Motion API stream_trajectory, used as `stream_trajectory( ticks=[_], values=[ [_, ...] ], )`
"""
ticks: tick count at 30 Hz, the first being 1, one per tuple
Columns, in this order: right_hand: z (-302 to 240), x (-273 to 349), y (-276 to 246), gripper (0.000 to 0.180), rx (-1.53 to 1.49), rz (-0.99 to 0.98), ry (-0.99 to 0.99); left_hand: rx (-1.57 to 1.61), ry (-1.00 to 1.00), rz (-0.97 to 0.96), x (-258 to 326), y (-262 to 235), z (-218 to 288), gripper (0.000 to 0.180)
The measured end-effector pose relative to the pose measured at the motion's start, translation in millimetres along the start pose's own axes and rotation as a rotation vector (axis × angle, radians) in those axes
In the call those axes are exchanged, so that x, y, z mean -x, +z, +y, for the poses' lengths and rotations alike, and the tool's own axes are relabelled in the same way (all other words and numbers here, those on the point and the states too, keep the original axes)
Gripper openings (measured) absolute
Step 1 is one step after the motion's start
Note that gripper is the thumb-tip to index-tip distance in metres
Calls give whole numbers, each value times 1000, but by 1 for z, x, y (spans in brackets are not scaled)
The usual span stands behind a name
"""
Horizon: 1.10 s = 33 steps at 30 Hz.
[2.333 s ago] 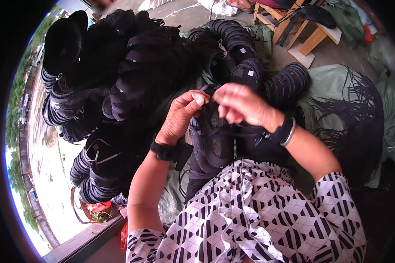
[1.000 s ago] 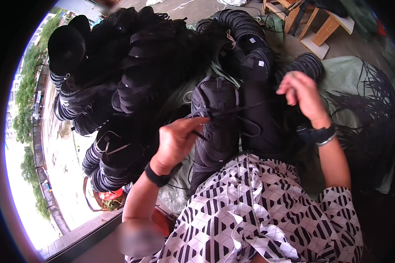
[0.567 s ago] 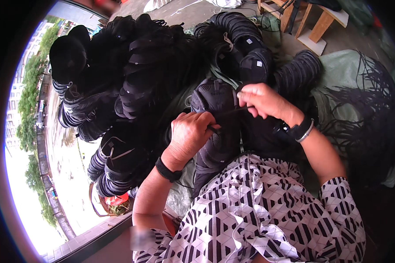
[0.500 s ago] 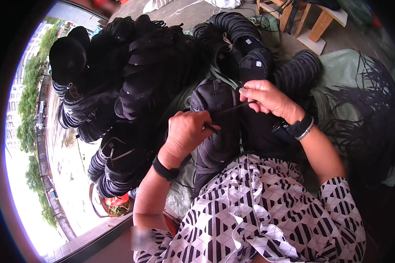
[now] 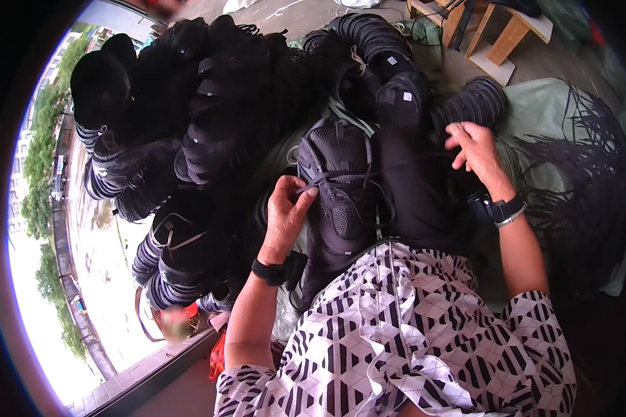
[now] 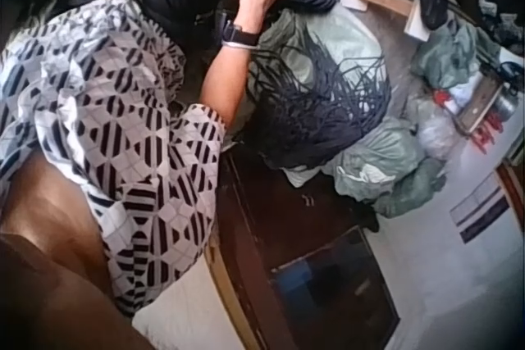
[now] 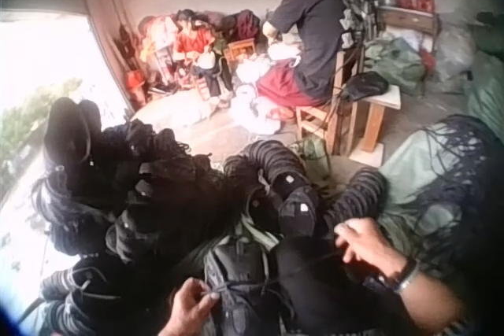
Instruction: Lacing and preparing black athletic shoes for assembly or shipping.
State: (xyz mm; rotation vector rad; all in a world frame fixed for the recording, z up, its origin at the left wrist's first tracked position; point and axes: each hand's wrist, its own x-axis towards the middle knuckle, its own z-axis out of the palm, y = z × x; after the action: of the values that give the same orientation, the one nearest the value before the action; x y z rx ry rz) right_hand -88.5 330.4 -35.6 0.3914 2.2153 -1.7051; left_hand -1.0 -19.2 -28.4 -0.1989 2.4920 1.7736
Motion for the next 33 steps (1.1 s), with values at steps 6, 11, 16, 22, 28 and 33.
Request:
stream_trajectory(
  ticks=[6,11,16,22,28,33],
  values=[
    [-45,51,77,34,59,-387,-460,-31,-67,-44,1,-5,1,20],
    [-55,65,126,35,615,-362,-772,-90,246,120,-3,-2,-1,12],
    [-58,44,109,21,398,-698,-487,716,-238,-65,-3,-12,36,8],
    [-69,40,66,13,211,-832,-97,995,-15,131,-34,-59,34,10],
    [-57,40,71,15,-117,-774,-144,915,-31,353,-54,-148,24,11],
    [-56,38,79,19,-377,-359,-281,983,-45,498,-43,-186,22,21]
  ],
)
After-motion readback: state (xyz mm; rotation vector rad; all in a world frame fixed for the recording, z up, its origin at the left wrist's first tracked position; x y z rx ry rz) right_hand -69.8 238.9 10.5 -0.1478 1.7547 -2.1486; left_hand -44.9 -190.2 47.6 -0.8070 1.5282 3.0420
